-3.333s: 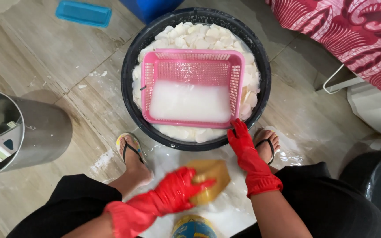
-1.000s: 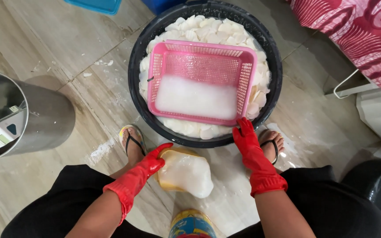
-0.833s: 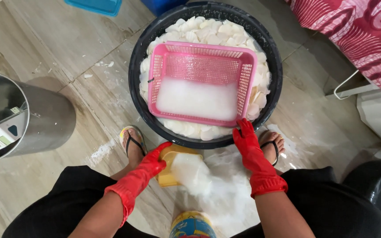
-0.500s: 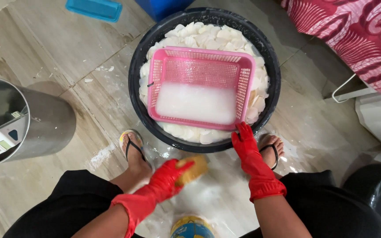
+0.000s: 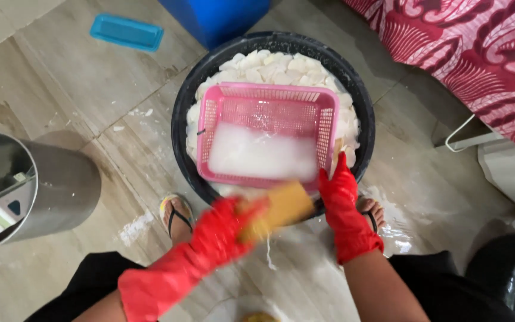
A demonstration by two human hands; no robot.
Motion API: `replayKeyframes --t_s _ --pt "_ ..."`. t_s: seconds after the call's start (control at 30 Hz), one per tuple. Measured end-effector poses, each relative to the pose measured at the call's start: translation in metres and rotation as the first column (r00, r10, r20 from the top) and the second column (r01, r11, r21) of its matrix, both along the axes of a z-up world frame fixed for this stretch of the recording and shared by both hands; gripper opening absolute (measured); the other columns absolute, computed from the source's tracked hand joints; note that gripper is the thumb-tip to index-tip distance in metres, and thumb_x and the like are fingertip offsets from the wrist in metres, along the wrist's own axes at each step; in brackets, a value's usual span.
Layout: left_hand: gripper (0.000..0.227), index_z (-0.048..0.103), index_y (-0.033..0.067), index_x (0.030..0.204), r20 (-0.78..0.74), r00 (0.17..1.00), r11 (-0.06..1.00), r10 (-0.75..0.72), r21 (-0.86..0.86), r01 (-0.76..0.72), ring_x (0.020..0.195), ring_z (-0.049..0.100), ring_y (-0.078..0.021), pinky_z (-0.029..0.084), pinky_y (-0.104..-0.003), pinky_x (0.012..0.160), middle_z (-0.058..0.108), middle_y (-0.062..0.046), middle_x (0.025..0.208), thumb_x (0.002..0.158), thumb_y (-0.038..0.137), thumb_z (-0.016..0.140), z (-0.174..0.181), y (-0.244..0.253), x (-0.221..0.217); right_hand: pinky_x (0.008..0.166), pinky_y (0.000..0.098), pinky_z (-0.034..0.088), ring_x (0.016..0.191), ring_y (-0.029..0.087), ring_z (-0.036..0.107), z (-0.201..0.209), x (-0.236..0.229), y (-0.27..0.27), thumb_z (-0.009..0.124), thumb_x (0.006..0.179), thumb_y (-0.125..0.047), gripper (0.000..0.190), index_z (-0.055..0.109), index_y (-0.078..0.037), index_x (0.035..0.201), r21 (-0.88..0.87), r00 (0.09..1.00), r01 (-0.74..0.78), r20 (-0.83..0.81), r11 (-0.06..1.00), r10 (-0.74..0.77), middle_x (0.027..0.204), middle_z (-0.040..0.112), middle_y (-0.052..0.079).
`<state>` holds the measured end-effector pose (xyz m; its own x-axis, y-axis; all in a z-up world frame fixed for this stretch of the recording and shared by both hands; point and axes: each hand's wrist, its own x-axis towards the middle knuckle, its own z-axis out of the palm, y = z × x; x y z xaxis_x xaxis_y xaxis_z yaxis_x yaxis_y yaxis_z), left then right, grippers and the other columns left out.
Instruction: Washing and agitating a large quantity of fruit slices in a tub of water using hands and a scoop.
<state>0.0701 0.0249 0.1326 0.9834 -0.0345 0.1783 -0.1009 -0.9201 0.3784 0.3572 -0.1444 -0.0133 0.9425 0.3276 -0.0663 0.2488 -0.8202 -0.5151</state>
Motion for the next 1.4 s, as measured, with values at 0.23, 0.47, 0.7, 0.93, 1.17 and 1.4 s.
replayKeyframes --t_s 0.23,0.47,0.7,0.93,1.17,1.4 --pt "0.079 0.045 0.0379 0.155 -0.038 0.704 0.695 0.709 0.201 -0.690 0.090 0.073 -0.0400 0.063 -0.053 0.073 0.065 -0.019 0.107 0.082 0.049 0.075 0.005 0.116 0.107 0.088 0.0481 0.059 0.112 0.041 0.069 0.055 0.044 0.046 0.054 0.096 -0.018 0.074 0.029 -0.043 0.162 0.047 0.947 0.044 -0.321 0.998 -0.026 0.129 0.066 0.020" --pt "0.089 0.030 0.0517 0.157 -0.326 0.442 0.532 0.836 0.280 -0.799 0.122 0.061 -0.0326 0.055 -0.050 0.096 0.051 -0.011 0.138 0.080 0.061 0.071 -0.060 0.210 0.189 0.111 0.0430 0.046 0.136 0.034 0.053 0.082 0.099 0.098 0.054 0.098 -0.014 0.070 0.040 -0.055 0.152 0.067 0.973 0.013 -0.232 0.998 0.003 0.146 0.057 0.008" --pt "0.090 0.029 0.0528 0.157 -0.441 0.441 0.610 0.782 0.398 -0.685 0.139 0.049 -0.0335 0.052 -0.052 0.103 0.050 -0.013 0.145 0.079 0.063 0.072 -0.071 0.228 0.226 0.115 0.0427 0.041 0.140 0.032 0.050 0.053 0.105 0.109 0.052 0.102 -0.026 0.060 0.038 -0.056 0.152 0.105 0.957 0.001 -0.288 0.994 0.030 0.150 0.053 0.007" --pt "0.087 0.034 0.0513 0.155 -0.506 0.368 0.534 0.780 0.232 -0.813 0.140 0.049 -0.0334 0.048 -0.049 0.110 0.048 -0.012 0.153 0.079 0.061 0.075 -0.058 0.209 0.212 0.116 0.0485 0.041 0.140 0.042 0.048 0.077 0.087 0.118 0.043 0.106 -0.026 0.052 0.040 -0.036 0.157 0.373 0.884 0.103 -0.458 0.922 0.087 0.152 0.051 0.019" --pt "0.092 0.034 0.0504 0.155 -0.559 0.262 0.412 0.787 0.160 -0.897 0.131 0.059 -0.0318 0.049 -0.045 0.110 0.053 -0.006 0.150 0.074 0.063 0.076 -0.089 0.203 0.178 0.114 0.0478 0.044 0.138 0.041 0.050 0.081 0.069 0.110 0.043 0.109 -0.025 0.050 0.039 -0.037 0.158 0.354 0.885 0.129 -0.462 0.926 0.054 0.150 0.053 0.019" --pt "0.073 0.037 0.0358 0.159 -0.346 0.353 0.429 0.869 0.172 -0.887 0.118 0.067 -0.0378 0.056 -0.050 0.097 0.058 -0.020 0.129 0.092 0.056 0.061 -0.107 0.148 0.146 0.111 0.0498 0.047 0.130 0.043 0.057 0.065 0.065 0.108 0.044 0.108 -0.033 0.050 0.039 -0.048 0.155 0.218 0.900 0.144 -0.435 0.965 -0.037 0.146 0.056 0.022"
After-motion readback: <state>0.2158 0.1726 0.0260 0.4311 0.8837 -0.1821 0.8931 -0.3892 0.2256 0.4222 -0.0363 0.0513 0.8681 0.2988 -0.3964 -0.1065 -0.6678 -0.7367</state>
